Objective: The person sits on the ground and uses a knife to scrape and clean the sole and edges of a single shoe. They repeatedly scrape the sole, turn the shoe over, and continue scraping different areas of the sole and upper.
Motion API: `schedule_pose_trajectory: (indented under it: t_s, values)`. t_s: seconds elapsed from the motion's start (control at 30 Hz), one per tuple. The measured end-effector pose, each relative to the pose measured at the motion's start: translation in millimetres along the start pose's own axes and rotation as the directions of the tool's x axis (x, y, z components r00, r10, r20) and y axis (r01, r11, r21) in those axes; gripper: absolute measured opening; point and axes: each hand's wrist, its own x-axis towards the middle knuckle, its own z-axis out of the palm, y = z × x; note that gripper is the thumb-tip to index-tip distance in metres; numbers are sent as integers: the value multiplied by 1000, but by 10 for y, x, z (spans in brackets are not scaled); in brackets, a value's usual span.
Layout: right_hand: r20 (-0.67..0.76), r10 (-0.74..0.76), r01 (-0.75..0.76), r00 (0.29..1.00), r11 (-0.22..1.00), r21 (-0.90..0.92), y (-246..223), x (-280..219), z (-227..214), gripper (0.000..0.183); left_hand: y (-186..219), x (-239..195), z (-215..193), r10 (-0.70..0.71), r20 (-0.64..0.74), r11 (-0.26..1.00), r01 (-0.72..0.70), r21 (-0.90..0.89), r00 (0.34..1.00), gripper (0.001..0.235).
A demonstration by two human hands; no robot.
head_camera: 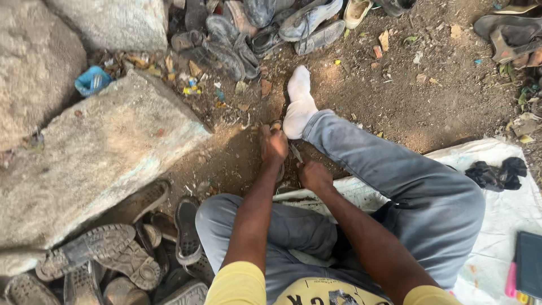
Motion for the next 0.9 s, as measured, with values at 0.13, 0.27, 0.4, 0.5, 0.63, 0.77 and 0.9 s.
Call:
schedule_pose_trajectory:
  t_s: [0.13,0.27,0.4,0.5,0.63,0.77,0.9]
  values:
    - [-64,-59,61,996,998,26,-14,-42,6,54,-151,31,194,-16,-108,977,-7,-212,994,32]
    - [-105,-62,65,993,998,24,21,-86,59,49,-288,-5,208,152,-178,969,-182,-167,972,30]
    - [76,-34,36,996,999,-20,144,206,5,53,-233,61,169,130,-204,956,-177,-233,970,27]
    - [12,-186,184,982,978,99,287,432,56,49,-204,44,110,105,-172,965,-142,-220,980,26]
    - [148,-110,89,983,986,143,184,317,10,47,-176,85,55,142,-178,962,-178,-208,974,24]
    - [14,-296,293,955,949,118,189,31,-10,44,-184,83,82,-3,-97,959,-25,-284,995,23]
    - [42,-181,180,983,983,22,379,357,331,33,-367,135,240,82,-151,960,-119,-254,985,23]
